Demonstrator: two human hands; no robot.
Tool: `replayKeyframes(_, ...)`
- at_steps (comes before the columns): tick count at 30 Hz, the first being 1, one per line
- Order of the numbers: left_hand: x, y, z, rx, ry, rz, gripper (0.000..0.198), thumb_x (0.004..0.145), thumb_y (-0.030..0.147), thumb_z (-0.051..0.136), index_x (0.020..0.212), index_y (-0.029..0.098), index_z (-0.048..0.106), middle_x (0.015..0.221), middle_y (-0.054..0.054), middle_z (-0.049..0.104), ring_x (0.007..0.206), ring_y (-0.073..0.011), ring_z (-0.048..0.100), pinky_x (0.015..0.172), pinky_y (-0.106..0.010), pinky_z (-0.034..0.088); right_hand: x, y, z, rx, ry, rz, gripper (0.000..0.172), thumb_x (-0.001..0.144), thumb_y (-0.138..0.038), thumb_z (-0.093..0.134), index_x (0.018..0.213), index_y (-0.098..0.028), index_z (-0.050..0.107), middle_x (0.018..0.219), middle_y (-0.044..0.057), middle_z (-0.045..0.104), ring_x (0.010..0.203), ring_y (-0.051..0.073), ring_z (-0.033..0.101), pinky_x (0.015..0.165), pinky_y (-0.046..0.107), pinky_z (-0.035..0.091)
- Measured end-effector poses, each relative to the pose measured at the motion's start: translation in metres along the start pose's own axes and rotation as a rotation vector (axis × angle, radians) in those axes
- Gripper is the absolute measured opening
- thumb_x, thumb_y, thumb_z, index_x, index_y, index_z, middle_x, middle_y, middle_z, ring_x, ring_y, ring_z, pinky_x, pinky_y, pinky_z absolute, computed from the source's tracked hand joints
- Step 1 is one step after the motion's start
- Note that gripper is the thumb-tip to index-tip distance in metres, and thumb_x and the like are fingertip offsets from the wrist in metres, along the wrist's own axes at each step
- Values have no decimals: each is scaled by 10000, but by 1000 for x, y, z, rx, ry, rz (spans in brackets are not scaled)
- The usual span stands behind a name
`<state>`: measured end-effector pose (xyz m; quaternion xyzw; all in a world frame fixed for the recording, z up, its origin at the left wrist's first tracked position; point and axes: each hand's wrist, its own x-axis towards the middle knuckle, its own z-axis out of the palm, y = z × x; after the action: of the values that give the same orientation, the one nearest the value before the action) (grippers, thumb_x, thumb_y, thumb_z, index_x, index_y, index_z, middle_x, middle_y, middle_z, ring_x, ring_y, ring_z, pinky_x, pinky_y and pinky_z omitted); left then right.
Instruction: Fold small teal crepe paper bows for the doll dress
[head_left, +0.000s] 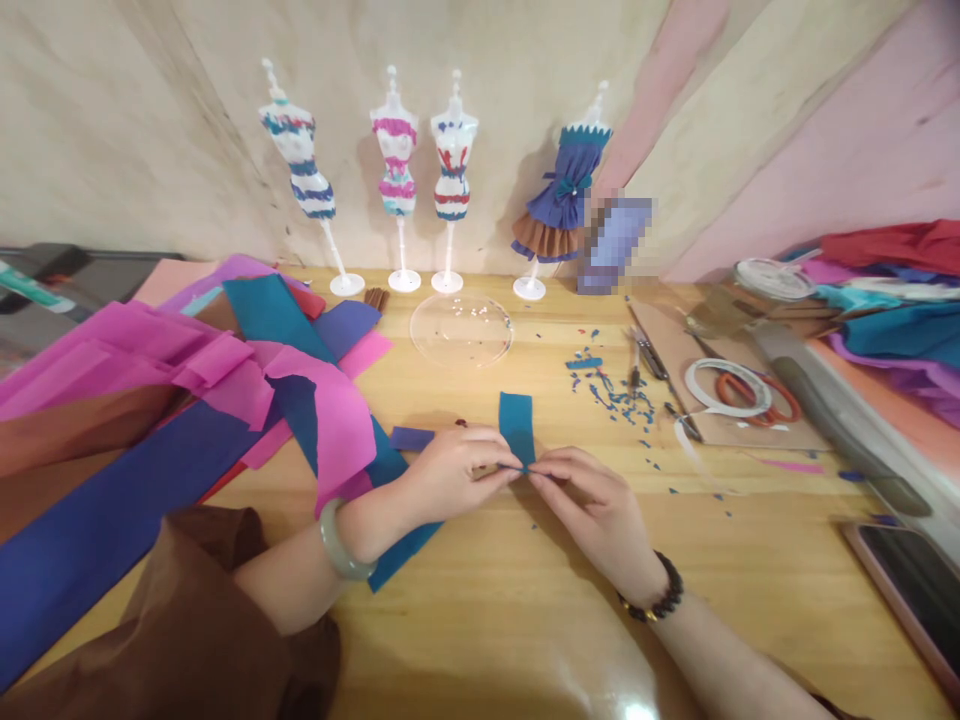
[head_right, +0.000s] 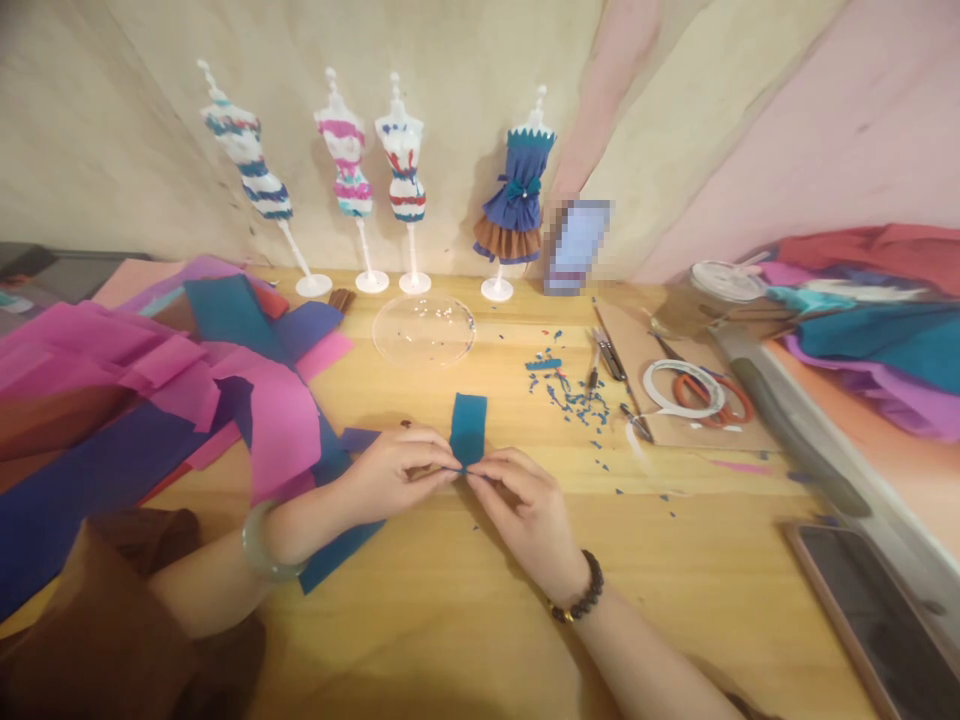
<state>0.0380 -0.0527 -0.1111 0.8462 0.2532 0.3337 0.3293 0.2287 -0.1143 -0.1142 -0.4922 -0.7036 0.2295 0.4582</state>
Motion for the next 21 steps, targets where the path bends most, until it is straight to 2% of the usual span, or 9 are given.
replayKeyframes(4,0,0,0,-34,8,-20,161,865,208,576,851,159,729,792,-51,676,683,-116,615,630,-219,490,-1,3,0,1,14,-1,133,849,-200,619,881,-243,741,853,50,700,781,175,671,707,300,557)
replayKeyframes(8,2,1,1,-69,57,-30,136,827,216,627,899,156,726,831,-60,687,724,-127,626,672,-236,500,0,3,0,7,4,-11,131,846,-185,623,876,-240,738,842,46,703,774,167,669,702,288,555)
replayKeyframes(12,2,3,0,-83,29,-61,129,831,180,609,839,139,731,793,-58,679,720,-126,621,684,-237,488,1,0,-1,11,-22,-13,123,846,-153,616,867,-221,717,830,49,694,774,161,657,707,280,545)
replayKeyframes(18,3,4,-2,-152,23,-171,159,827,203,603,787,139,743,754,-54,676,697,-130,611,649,-229,473,0,4,0,2,-20,22,111,850,-174,609,891,-217,703,830,47,701,768,165,660,692,274,540)
replayKeyframes(21,3,3,-2,-219,2,-307,174,829,218,585,831,144,743,789,-58,703,722,-144,629,664,-237,482,-3,8,1,4,-11,93,122,847,-201,615,947,-219,683,797,31,698,690,156,647,638,267,535)
